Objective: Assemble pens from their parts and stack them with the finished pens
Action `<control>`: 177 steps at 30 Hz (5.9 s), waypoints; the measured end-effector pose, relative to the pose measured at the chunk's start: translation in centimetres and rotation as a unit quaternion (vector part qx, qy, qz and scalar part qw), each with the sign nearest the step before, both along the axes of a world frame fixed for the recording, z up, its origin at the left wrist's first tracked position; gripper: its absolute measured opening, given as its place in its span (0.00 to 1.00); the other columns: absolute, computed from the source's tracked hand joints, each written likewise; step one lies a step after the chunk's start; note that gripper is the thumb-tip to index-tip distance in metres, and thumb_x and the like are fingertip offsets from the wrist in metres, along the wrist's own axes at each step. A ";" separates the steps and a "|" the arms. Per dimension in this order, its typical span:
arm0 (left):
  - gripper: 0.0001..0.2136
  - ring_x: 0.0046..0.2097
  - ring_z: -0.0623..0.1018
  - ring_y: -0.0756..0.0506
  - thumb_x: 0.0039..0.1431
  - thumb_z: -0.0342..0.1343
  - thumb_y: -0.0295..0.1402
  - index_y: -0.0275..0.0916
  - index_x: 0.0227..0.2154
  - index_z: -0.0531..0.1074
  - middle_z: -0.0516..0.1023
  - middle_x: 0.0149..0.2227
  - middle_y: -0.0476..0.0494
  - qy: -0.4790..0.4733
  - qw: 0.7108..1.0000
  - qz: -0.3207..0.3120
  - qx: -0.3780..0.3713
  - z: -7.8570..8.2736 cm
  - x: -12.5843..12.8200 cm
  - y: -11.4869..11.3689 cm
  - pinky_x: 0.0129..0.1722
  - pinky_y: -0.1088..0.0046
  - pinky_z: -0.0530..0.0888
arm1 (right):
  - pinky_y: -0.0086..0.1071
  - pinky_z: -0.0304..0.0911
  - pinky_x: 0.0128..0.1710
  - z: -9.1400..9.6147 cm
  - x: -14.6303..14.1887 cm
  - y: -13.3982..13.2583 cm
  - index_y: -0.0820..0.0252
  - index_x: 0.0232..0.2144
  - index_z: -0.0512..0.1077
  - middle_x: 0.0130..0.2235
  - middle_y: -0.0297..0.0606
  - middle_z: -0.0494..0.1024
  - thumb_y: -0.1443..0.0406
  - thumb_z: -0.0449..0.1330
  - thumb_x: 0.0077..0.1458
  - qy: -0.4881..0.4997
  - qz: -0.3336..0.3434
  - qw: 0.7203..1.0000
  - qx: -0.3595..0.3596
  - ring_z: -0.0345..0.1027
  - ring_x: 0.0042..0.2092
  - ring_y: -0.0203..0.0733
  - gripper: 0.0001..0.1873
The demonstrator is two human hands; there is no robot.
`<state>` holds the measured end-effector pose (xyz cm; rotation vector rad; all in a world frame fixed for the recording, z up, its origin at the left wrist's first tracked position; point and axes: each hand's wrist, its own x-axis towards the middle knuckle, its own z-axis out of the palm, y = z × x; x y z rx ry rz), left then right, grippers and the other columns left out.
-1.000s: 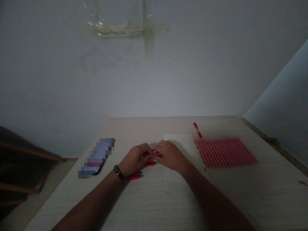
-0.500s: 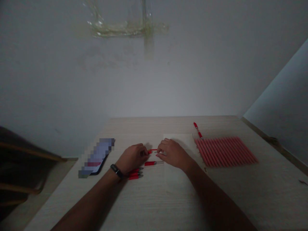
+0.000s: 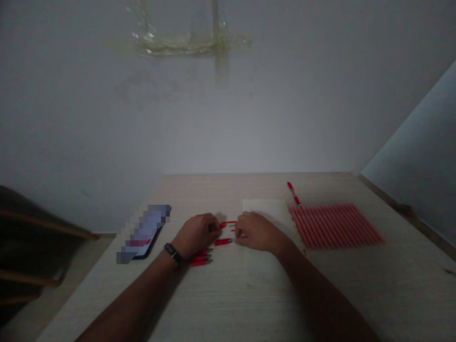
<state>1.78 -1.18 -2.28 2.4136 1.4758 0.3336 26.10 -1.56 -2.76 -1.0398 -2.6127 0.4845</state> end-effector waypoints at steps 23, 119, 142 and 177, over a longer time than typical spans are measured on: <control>0.16 0.26 0.75 0.48 0.65 0.49 0.45 0.38 0.33 0.75 0.78 0.24 0.49 -0.168 0.980 0.108 0.007 1.4 -3.9 2.6 0.30 0.74 0.65 | 0.30 0.59 0.35 -0.2 5.0 2.7 0.59 0.30 0.72 0.33 0.34 0.74 0.65 0.59 0.61 0.078 -0.198 0.974 0.083 0.68 0.34 0.37 0.07; 0.06 0.36 0.77 0.47 0.62 0.54 0.34 0.41 0.35 0.75 0.80 0.37 0.46 -0.084 0.993 -0.080 -0.026 0.6 1.0 -0.6 0.35 0.74 0.67 | 0.28 0.57 0.36 -0.3 -1.2 -0.6 0.57 0.37 0.74 0.36 0.33 0.77 0.69 0.62 0.56 0.048 -0.053 0.997 0.040 0.68 0.35 0.36 0.05; 0.03 0.39 0.74 0.46 0.57 0.60 0.30 0.40 0.35 0.75 0.76 0.39 0.45 -0.096 0.983 -0.152 -0.044 0.1 1.0 -0.6 0.39 0.74 0.68 | 0.27 0.57 0.34 0.8 0.8 0.3 0.59 0.36 0.75 0.35 0.33 0.78 0.68 0.63 0.58 0.096 -0.134 0.984 0.073 0.69 0.33 0.35 0.02; 0.05 0.37 0.73 0.47 0.59 0.55 0.28 0.40 0.38 0.71 0.76 0.36 0.46 -0.187 0.980 -0.063 0.001 1.2 0.7 -0.6 0.38 0.72 0.69 | 0.29 0.60 0.38 -0.5 1.3 1.0 0.59 0.37 0.75 0.38 0.35 0.76 0.69 0.60 0.60 0.074 -0.150 0.984 0.069 0.69 0.36 0.36 0.04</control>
